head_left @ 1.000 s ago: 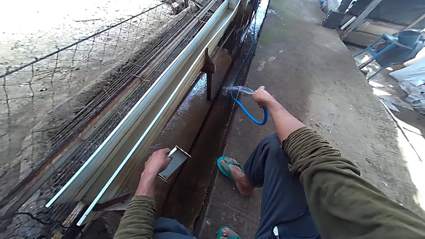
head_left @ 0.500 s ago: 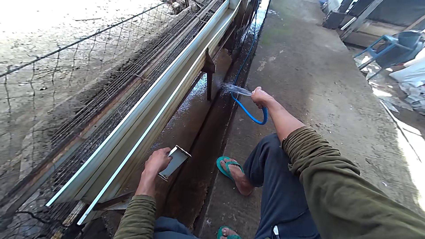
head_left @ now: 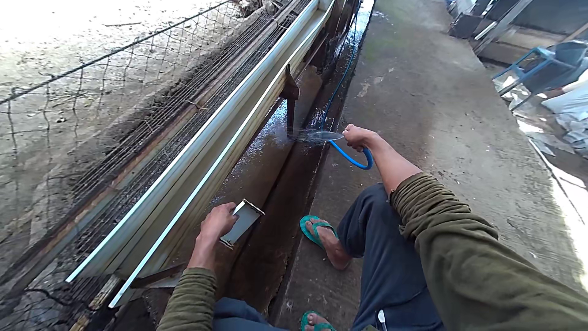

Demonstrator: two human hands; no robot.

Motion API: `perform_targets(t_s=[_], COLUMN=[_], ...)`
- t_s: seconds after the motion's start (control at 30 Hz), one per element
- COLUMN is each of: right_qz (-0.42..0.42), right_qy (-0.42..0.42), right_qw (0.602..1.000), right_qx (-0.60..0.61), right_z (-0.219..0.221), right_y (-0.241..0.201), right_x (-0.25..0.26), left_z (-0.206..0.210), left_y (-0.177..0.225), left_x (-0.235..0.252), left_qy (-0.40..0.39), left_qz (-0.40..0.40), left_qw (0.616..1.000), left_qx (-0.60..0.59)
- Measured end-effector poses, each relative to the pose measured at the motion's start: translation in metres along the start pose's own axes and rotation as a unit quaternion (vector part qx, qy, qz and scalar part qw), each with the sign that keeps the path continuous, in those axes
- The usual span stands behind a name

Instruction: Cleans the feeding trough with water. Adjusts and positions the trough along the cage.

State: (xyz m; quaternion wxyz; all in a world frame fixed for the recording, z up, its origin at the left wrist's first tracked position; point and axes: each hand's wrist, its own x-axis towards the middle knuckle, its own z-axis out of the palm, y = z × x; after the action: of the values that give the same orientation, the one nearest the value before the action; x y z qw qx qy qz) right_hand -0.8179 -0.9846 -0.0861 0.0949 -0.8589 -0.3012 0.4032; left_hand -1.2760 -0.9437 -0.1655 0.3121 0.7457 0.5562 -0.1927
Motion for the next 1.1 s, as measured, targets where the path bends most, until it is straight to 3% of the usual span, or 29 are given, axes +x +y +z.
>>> perform_targets(t_s=[0.4,1.1], right_qz=[0.03,0.058], right_qy=[0.093,0.173], right_qw=[0.995,0.982], right_qx=[-0.006,0.04], right_z=[-0.001,-0.005], right_y=[0.002,0.0], right_x=[-0.001,-0.009], left_z=[0.001,0.001], left_y=[-0.002,-0.003], left_x=[0.002,0.001], left_qy=[-0.002,-0.002], left_qz=[-0.002,-0.026], left_qw=[1.0,1.0], left_qx=[0.005,0.003])
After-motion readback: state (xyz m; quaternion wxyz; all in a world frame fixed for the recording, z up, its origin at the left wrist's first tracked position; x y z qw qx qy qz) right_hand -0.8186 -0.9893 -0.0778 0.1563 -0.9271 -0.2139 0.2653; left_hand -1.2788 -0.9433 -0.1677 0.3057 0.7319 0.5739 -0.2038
